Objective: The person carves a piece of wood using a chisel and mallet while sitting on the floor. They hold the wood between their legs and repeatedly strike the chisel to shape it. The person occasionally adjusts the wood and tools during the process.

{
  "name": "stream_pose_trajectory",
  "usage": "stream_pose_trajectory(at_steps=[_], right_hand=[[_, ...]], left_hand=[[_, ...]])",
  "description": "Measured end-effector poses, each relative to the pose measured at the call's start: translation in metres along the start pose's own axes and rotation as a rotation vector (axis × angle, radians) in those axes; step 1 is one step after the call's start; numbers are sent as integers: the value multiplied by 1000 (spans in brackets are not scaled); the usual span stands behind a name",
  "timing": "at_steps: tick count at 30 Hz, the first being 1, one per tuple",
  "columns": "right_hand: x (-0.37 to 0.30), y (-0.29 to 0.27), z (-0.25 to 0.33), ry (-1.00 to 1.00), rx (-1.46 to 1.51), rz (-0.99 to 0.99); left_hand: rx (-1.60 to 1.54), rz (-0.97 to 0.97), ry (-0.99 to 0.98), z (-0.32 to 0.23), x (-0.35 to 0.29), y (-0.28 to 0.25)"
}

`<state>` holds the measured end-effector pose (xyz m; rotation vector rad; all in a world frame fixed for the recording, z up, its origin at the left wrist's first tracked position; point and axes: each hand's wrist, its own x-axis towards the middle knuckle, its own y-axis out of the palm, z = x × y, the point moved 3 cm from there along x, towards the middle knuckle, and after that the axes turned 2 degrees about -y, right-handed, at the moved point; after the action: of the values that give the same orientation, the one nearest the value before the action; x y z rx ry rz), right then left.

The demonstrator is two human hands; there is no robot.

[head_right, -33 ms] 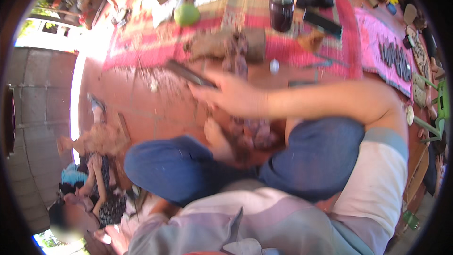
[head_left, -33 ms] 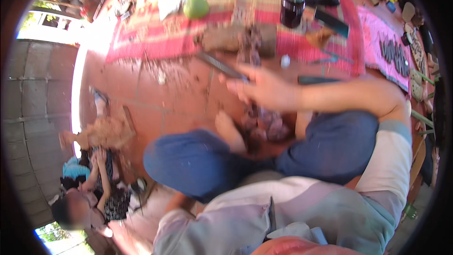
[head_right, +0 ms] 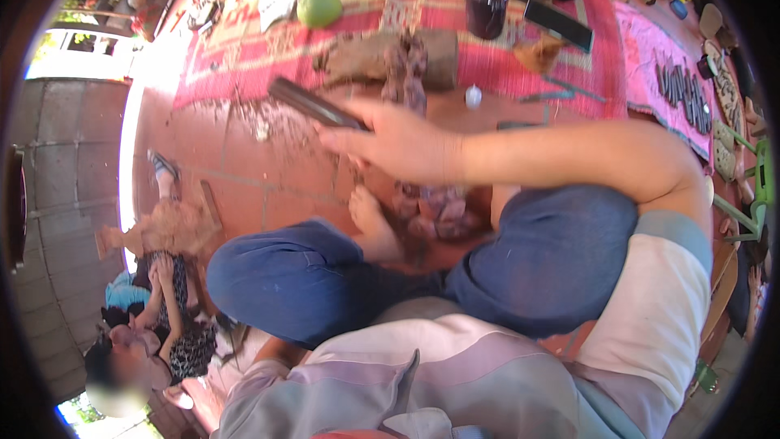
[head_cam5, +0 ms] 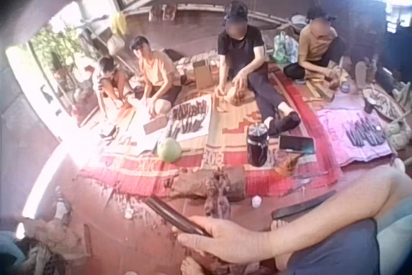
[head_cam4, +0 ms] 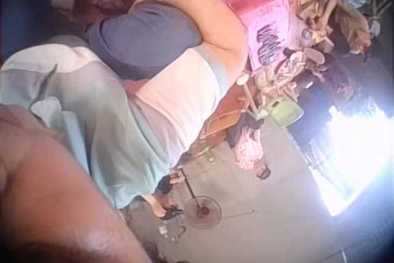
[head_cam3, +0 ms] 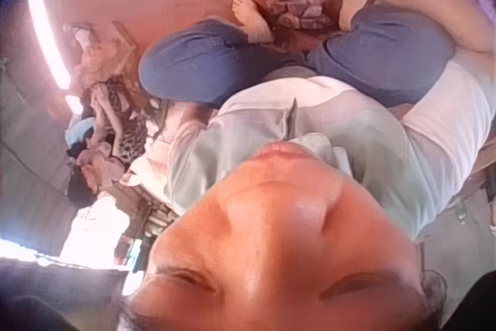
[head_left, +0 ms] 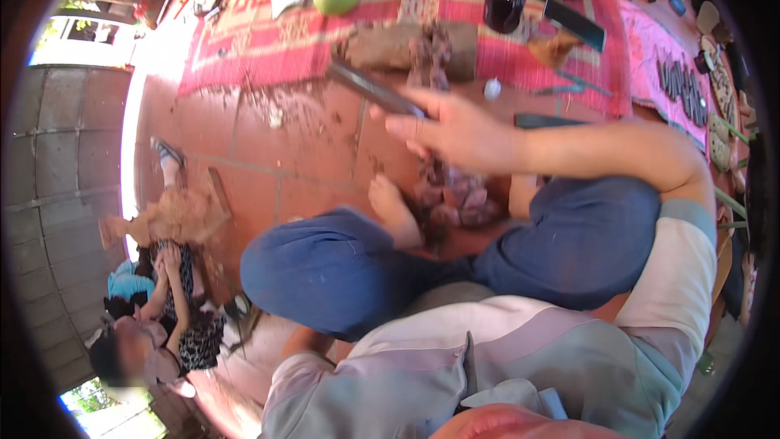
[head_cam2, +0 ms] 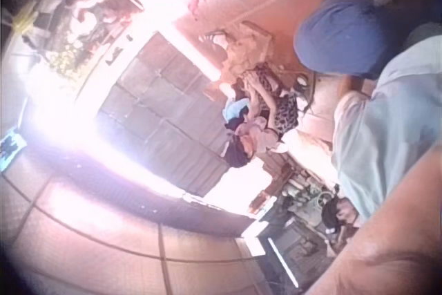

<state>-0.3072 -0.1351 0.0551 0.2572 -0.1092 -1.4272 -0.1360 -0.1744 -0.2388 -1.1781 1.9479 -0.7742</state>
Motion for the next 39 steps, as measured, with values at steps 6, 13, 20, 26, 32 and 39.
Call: stream_pose_trajectory(at_steps=[6,13,20,26,32,39], right_hand=[[12,-19,16,38,-5,-65],[28,-74,-16,294,480,-228],[57,-179,-30,252,469,-624],[47,-201,-28,245,455,-717],[8,-186,-26,199,314,-764],[-10,-165,-53,307,3,-709]], left_hand=[[-110,36,90,-26,34,1],[367,-12,168,10,57,16],[367,12,15,4,70,24],[598,-59,225,-2,73,22],[564,-113,203,-3,73,22],[-71,1287,-98,-71,147,-118]])
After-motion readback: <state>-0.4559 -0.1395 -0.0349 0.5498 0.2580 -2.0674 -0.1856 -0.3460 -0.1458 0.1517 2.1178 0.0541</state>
